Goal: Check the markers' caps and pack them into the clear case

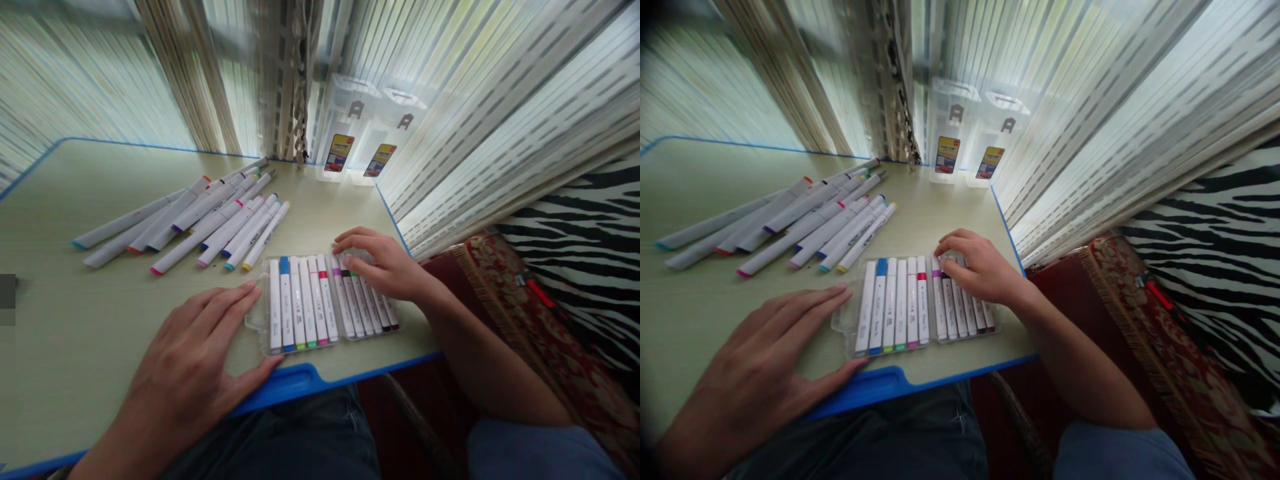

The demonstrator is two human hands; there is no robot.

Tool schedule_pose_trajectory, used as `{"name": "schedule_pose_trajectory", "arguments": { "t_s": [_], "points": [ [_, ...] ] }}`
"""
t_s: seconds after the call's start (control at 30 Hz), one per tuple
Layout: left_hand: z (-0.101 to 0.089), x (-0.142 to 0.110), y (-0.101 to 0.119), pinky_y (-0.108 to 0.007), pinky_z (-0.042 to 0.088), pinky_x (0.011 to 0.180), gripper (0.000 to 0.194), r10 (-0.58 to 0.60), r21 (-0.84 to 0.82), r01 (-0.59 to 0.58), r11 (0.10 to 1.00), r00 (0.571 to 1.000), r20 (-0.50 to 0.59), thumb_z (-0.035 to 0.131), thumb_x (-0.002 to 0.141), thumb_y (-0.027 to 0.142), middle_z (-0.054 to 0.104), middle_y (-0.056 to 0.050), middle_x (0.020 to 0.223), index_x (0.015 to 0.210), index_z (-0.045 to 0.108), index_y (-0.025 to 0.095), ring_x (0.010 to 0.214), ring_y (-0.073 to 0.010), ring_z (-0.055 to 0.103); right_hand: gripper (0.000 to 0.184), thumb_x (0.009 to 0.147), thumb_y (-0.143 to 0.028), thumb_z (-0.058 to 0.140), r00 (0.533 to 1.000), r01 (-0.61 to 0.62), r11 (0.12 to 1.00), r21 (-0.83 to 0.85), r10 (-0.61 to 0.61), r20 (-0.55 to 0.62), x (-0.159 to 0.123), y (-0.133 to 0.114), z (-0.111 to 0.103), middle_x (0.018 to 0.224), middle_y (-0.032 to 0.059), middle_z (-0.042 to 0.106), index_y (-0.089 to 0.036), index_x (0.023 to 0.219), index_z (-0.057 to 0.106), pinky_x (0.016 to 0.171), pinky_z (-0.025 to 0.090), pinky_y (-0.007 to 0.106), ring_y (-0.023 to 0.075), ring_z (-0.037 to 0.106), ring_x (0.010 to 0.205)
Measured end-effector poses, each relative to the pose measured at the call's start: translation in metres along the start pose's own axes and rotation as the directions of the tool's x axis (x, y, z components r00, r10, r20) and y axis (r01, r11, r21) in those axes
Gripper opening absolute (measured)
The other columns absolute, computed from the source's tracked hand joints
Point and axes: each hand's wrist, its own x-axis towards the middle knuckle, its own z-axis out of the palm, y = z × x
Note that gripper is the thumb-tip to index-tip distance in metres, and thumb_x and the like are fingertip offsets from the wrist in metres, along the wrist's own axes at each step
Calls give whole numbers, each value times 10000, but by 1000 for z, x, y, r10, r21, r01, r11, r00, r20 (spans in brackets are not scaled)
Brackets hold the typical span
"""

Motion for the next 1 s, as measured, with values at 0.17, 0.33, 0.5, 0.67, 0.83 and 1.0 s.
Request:
{"name": "schedule_pose_trajectory", "arguments": {
  "t_s": [0.17, 0.33, 0.5, 0.67, 0.83, 1.0],
  "points": [
    [0, -1, -1, -537, 505, 974, 695, 8, -10, -8, 1000, 1000, -9, 710, 806, 486, 650, -171, 1261, 1367, 506, 131, 1133, -361, 616, 151, 838, -125, 560, 995, -38, 999, 22, 40, -90, -3, 5, 1, 1021, 107, 732, -171, 885, 695, 936, 495, 414, 233, 684, 993],
    [1, -2, -1, -528, 495, 998, 690, -13, -10, 12, 1000, 1000, -12, 720, 807, 456, 644, -154, 1277, 1386, 490, 161, 1148, -346, 611, 164, 836, -115, 554, 997, -23, 1000, 13, 24, -77, -5, 8, 1, 1006, 108, 733, -159, 877, 706, 934, 493, 403, 229, 680, 985],
    [0, -3, 0, -553, 486, 1014, 695, -39, -30, 39, 999, 999, -2, 711, 804, 470, 635, -145, 1305, 1399, 480, 194, 1169, -362, 606, 186, 845, -118, 553, 998, 8, 1000, -6, -9, -58, -4, 9, 1, 1017, 111, 734, -150, 941, 709, 943, 488, 404, 235, 669, 993],
    [1, -2, 0, -562, 494, 1018, 686, -42, -33, 42, 999, 999, 16, 701, 811, 454, 629, -134, 1313, 1404, 470, 198, 1177, -366, 604, 179, 843, -111, 550, 999, 8, 1000, 13, -8, -38, -4, 9, -1, 1012, 105, 735, -155, 917, 707, 947, 485, 402, 232, 662, 995],
    [2, -5, -1, -588, 475, 1035, 648, -77, -51, 79, 996, 996, 39, 605, 844, 471, 600, -87, 1345, 1430, 429, 256, 1197, -372, 588, 173, 844, -111, 552, 999, 7, 999, 33, -5, -40, -4, 10, 0, 1014, 105, 733, -157, 906, 707, 949, 486, 400, 229, 663, 1000],
    [3, -4, -1, -580, 469, 1034, 660, -65, -41, 67, 997, 997, 28, 614, 840, 465, 592, -93, 1353, 1433, 430, 242, 1195, -366, 585, 153, 853, -130, 555, 991, -16, 1000, -4, 15, -130, -6, 12, 0, 965, 104, 735, -161, 857, 704, 890, 506, 381, 225, 682, 944]
  ]
}}
